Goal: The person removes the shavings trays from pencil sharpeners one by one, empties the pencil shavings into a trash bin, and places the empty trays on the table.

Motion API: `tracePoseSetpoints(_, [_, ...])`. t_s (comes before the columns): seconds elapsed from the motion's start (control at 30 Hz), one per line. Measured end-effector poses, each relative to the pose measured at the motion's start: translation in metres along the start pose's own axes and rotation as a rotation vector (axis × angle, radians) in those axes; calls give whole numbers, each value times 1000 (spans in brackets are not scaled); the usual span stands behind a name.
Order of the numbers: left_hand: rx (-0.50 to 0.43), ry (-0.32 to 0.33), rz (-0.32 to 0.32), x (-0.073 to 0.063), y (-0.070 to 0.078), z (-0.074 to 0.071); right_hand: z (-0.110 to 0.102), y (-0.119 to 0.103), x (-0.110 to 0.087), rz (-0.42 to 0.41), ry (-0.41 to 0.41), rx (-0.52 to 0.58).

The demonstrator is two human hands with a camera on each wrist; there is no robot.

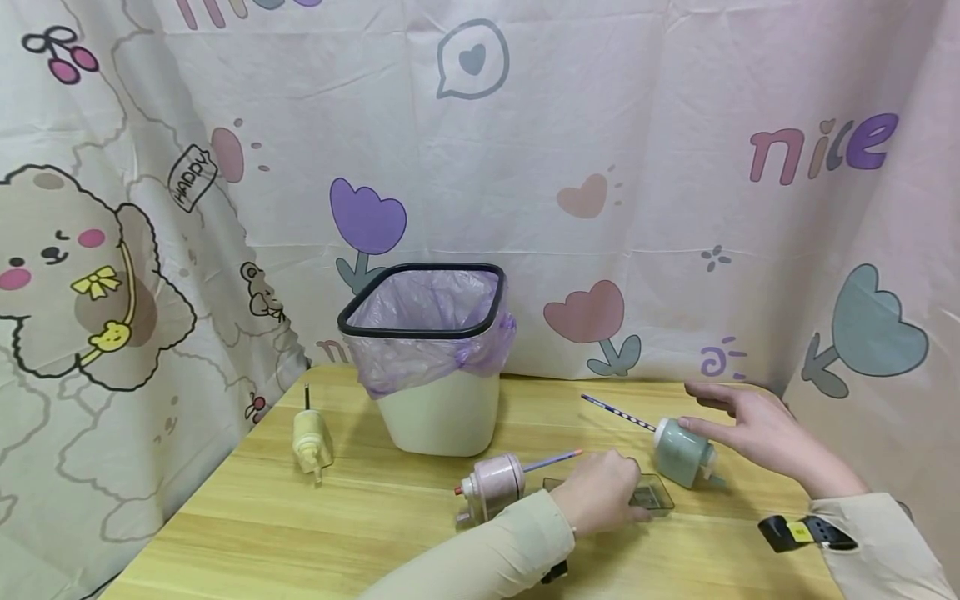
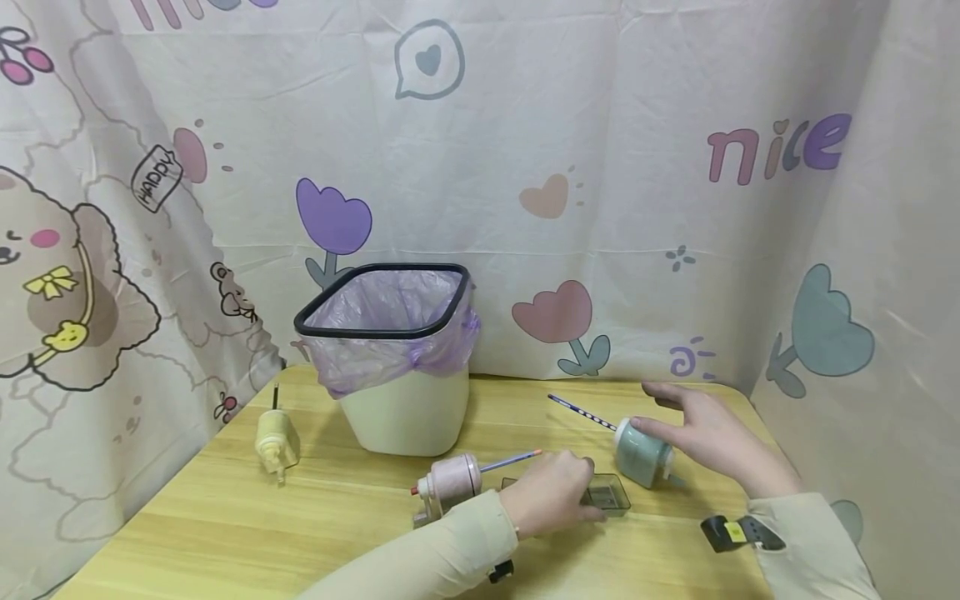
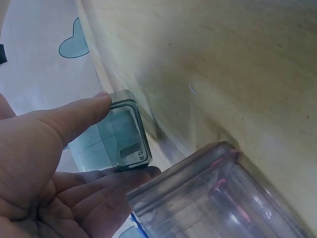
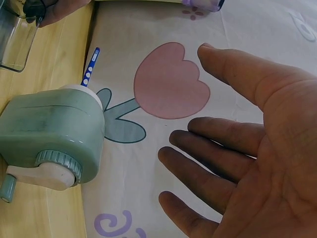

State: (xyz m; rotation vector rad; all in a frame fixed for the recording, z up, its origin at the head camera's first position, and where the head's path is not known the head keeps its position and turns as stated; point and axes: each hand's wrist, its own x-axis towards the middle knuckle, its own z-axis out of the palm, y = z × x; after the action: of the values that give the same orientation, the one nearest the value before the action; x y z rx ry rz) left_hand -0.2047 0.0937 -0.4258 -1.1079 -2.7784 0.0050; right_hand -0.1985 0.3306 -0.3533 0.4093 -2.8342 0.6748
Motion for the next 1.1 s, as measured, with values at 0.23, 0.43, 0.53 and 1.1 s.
tracePoseSetpoints(0.23, [-14,-9,-6,1,1,1,0,0,-1,2,-9,-3])
tracePoseSetpoints(0.43, [-14,-28,-31,2,3,2,0,1,-1,4,-7,2])
tracePoseSetpoints(0.53, [-2,-35,-37,3,4,3,1,1,-2,6,-4,4])
tracePoseSetpoints(1.1, [-19,-63,-83,6,8,3,4,4,-1,2,-26,42])
